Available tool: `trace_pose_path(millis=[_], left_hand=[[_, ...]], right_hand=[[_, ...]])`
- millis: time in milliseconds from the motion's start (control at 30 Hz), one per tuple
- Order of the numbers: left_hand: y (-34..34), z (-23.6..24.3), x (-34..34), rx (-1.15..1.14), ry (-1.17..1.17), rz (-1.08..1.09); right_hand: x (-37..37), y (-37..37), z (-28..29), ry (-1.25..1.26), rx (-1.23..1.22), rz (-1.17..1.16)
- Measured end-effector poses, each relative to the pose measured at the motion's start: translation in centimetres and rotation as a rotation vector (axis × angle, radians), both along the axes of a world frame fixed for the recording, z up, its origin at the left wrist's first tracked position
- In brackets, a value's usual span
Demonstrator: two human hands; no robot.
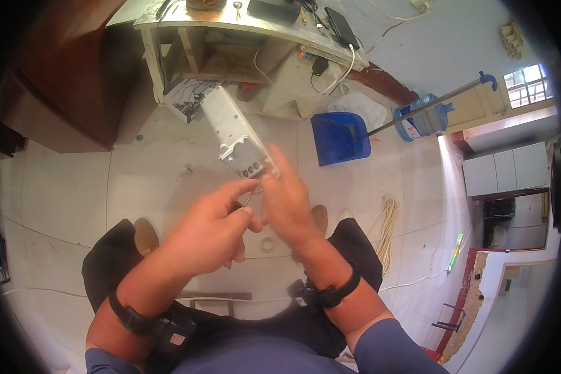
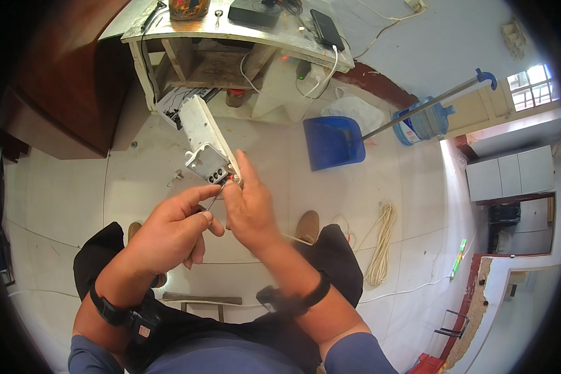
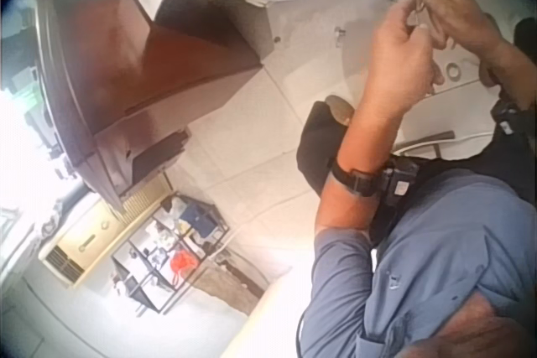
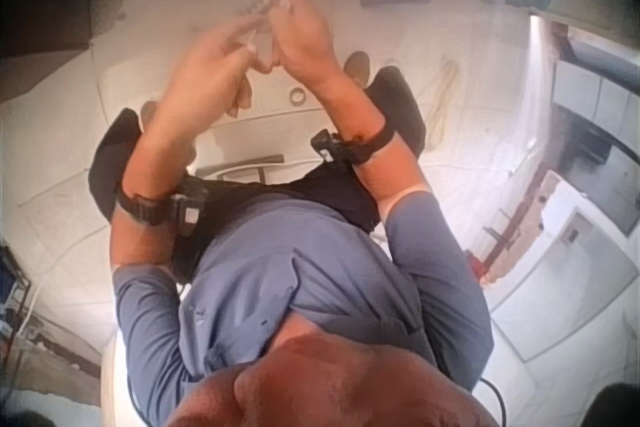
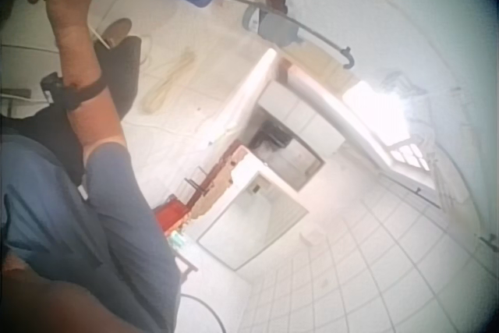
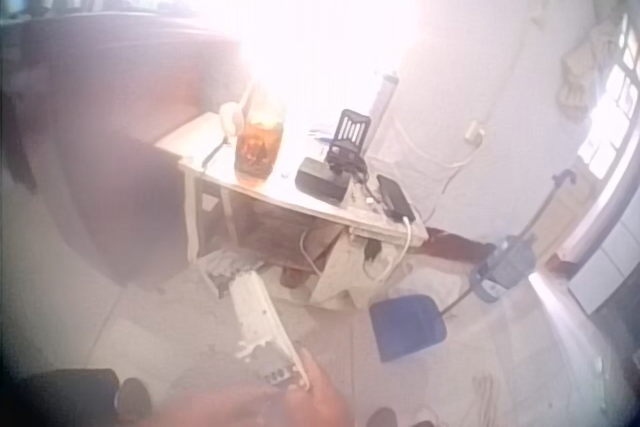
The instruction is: The person unscrews and opens the plastic casing of a white electronic device using a screwdriver, then handles thin white wires and plastic components inside.
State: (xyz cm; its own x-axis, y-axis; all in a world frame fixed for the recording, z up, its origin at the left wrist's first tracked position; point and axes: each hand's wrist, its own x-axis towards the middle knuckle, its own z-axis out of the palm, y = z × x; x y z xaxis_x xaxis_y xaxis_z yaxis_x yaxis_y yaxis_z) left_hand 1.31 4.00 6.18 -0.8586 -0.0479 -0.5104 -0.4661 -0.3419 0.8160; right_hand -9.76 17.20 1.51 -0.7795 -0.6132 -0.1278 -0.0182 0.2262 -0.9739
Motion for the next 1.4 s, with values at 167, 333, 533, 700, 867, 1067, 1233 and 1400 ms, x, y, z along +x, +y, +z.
trace_pose_path(millis=[167,333,533,700,867,1067,1233,1400], left_hand=[[0.1,0.1,0.1,-0.153,0.003,-0.065],[0.1,-1.0,0.5,-0.729,0.254,-0.172],[-0.1,-1.2,1.0,-0.936,0.358,-0.154],[0.0,-0.3,0.6,-0.761,0.214,-0.186],[0.3,-1.3,1.0,-0.968,0.35,-0.177],[-0.4,-1.6,1.1,-0.899,0.371,-0.195],[-0.5,-0.1,0.7,-0.299,0.07,-0.124],[0.2,0.1,0.3,-0.118,0.012,-0.04]], right_hand=[[-0.3,0.3,-1.2,0.13,0.045,0.02],[-0.2,0.2,-1.0,0.201,0.085,0.024],[0.1,0.0,-0.4,-0.029,0.051,0.02],[0.0,0.2,-0.9,0.079,0.02,0.018],[0.0,0.0,-0.3,-0.051,0.068,0.015],[-0.3,0.2,-1.5,0.055,0.021,-0.007],[-0.4,0.2,0.1,-0.07,0.025,-0.029],[-0.5,0.1,-0.1,-0.08,-0.01,-0.052]])
